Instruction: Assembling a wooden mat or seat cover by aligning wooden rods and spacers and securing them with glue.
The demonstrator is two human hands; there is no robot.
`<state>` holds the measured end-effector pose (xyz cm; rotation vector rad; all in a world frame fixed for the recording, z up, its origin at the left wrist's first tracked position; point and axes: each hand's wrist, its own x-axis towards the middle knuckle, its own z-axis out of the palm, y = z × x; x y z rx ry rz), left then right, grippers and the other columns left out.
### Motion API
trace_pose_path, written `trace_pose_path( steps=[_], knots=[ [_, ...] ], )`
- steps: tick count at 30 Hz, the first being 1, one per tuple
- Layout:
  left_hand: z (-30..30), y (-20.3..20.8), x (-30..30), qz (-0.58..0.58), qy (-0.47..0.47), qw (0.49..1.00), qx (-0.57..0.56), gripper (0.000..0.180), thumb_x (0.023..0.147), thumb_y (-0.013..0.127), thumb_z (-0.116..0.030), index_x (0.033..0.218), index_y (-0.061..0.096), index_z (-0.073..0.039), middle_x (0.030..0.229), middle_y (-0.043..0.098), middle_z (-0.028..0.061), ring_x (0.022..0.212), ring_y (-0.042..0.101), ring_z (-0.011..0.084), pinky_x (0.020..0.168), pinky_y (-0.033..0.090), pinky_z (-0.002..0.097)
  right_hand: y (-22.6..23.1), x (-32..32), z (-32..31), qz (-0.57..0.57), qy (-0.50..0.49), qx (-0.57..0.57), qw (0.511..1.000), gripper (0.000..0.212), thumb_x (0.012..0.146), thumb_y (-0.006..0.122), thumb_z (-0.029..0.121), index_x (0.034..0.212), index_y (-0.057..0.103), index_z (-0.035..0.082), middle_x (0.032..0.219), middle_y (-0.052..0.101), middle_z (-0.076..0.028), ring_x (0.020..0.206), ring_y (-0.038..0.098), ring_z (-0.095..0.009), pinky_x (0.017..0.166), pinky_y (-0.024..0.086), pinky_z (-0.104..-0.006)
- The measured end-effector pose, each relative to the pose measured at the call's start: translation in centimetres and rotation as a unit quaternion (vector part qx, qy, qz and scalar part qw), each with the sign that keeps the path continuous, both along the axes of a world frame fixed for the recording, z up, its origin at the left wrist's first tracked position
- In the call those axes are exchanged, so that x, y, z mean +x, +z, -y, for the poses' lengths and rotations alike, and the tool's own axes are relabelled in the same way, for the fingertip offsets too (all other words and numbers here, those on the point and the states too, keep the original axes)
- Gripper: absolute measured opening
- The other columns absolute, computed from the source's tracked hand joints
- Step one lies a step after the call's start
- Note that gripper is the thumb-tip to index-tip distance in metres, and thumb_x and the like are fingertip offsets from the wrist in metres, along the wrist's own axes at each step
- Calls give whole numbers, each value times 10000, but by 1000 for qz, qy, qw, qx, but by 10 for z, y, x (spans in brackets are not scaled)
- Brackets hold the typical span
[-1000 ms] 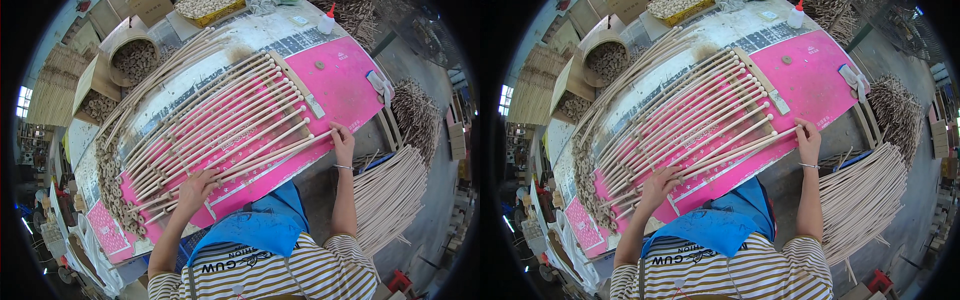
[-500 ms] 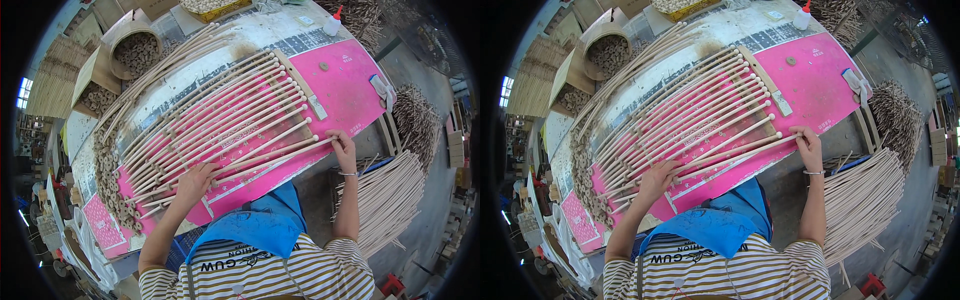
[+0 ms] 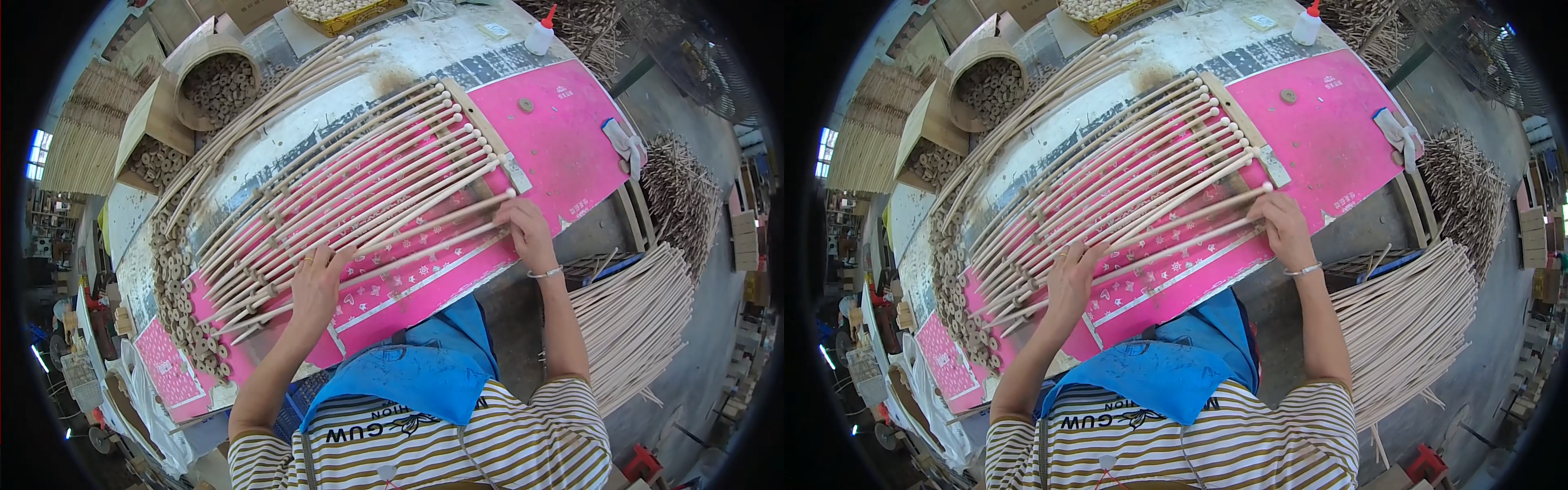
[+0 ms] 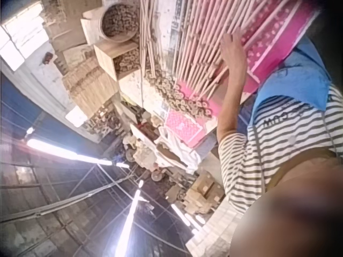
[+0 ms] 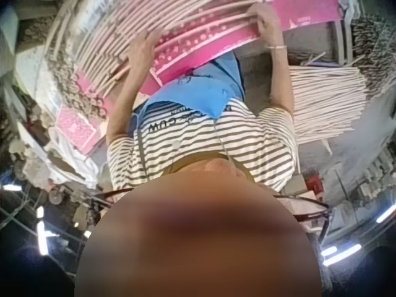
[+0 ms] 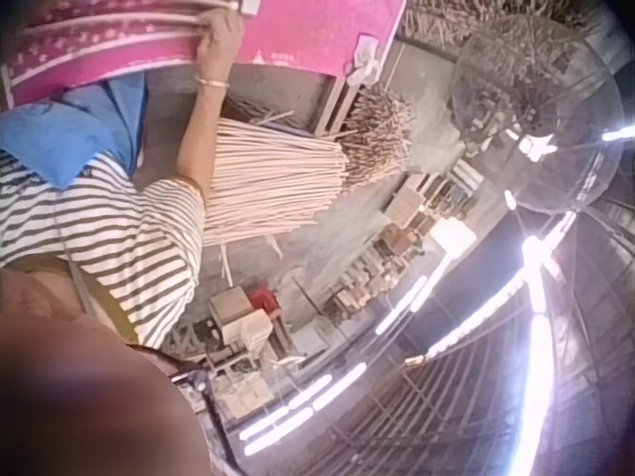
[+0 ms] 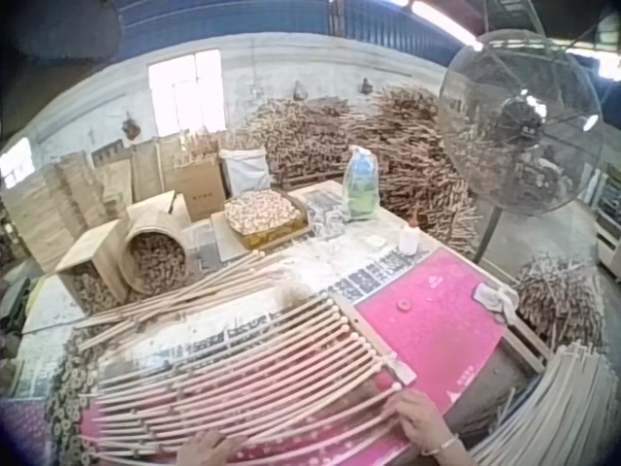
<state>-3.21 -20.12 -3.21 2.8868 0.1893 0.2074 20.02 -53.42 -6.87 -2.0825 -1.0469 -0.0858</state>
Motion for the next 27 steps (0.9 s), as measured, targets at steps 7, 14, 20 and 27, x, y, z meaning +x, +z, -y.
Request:
trace_pose_path(
  steps=[7,14,20,27],
  knots=[
    [8,-6,-18,4,-18,999,39,544,873,602,-37,1403,614,-161,1118,608,79,1009,612,264,859,475,426,5,4,-3,84,-55,-20,995,168,838,671,3,996,691,57,1016,653,-94,983,617,-315,878,478,-416],
    [18,0,-49,-64,-16,998,-5,686,825,752,-184,1477,543,-207,1405,558,79,1250,559,288,982,439,471,-1,-3,14,-55,-142,-5,988,293,890,688,-3,1179,698,50,1018,632,-105,871,631,-229,777,521,-336],
    [26,7,-100,-34,-18,998,-43,709,807,789,-346,1460,558,-193,1492,520,81,1336,513,295,1065,401,471,5,-5,6,23,-72,-76,994,303,854,708,0,1147,714,75,1103,618,-113,1056,606,-300,919,483,-388],
    [25,-5,-104,-6,49,998,-35,616,807,743,-339,1369,621,-120,1266,623,100,1145,602,287,981,456,441,-2,0,13,44,-60,-88,993,247,834,736,79,1080,721,89,1099,624,-94,1037,604,-305,895,467,-433]
  ],
)
